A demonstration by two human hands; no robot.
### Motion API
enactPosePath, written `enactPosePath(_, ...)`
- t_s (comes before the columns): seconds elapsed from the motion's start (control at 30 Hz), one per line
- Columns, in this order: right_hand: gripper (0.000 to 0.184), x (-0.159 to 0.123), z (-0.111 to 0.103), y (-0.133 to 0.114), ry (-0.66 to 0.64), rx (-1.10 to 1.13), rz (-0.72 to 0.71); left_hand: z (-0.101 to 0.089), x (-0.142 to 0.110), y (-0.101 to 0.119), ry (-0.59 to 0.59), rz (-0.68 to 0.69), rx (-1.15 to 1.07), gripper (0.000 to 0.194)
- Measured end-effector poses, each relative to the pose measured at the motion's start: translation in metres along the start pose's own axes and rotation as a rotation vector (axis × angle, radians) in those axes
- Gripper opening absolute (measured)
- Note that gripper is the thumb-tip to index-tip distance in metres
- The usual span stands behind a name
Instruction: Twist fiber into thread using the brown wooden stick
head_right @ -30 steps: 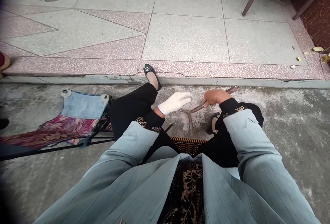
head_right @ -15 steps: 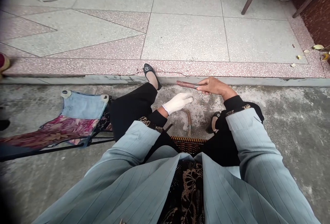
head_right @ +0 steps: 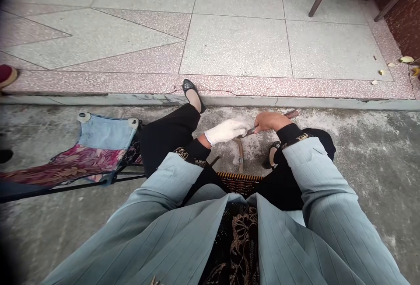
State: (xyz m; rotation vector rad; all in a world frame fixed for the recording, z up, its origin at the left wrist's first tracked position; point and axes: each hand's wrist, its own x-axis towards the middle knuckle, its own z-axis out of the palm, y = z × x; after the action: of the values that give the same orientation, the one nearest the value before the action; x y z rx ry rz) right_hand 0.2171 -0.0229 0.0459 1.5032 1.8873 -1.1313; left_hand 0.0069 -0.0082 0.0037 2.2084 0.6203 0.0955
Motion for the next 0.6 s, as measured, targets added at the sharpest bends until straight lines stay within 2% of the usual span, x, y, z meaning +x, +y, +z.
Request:
enactPosePath(0.13, 0.038, -0.013, -0.003, 0.000, -0.252, 0.272, -0.275, -0.007, -0.002, -0.007, -0.025, -0.010, -0.210, 0.036)
enactPosePath(0.2, 0.043, -0.025, -0.008, 0.004, -0.235, 0.448, -0.426, -0.007, -0.003, -0.007, -0.032, -0.023, -0.405, 0.039)
enactPosePath(0.27, 0.043, -0.036, -0.013, 0.008, -0.017, 0.645, -0.460, -0.005, -0.003, -0.006, 0.000, -0.023, -0.637, 0.041)
enactPosePath(0.33, 0.042, -0.042, -0.016, 0.013, 0.257, 0.890, -0.437, -0.001, -0.003, -0.002, 0.043, -0.011, -0.821, 0.041)
enactPosePath(0.43, 0.041, -0.039, -0.016, 0.016, 0.579, 1.164, -0.380, 0.006, -0.001, 0.003, 0.008, -0.017, -0.884, 0.038)
enactPosePath(0.5, 0.039, -0.032, -0.014, 0.016, 0.678, 1.190, -0.305, 0.008, 0.000, 0.006, -0.037, -0.033, -0.852, 0.037)
enactPosePath(0.6, 0.032, -0.022, -0.014, 0.015, 0.727, 0.977, -0.120, 0.006, -0.001, 0.013, -0.072, -0.029, -0.732, 0.035)
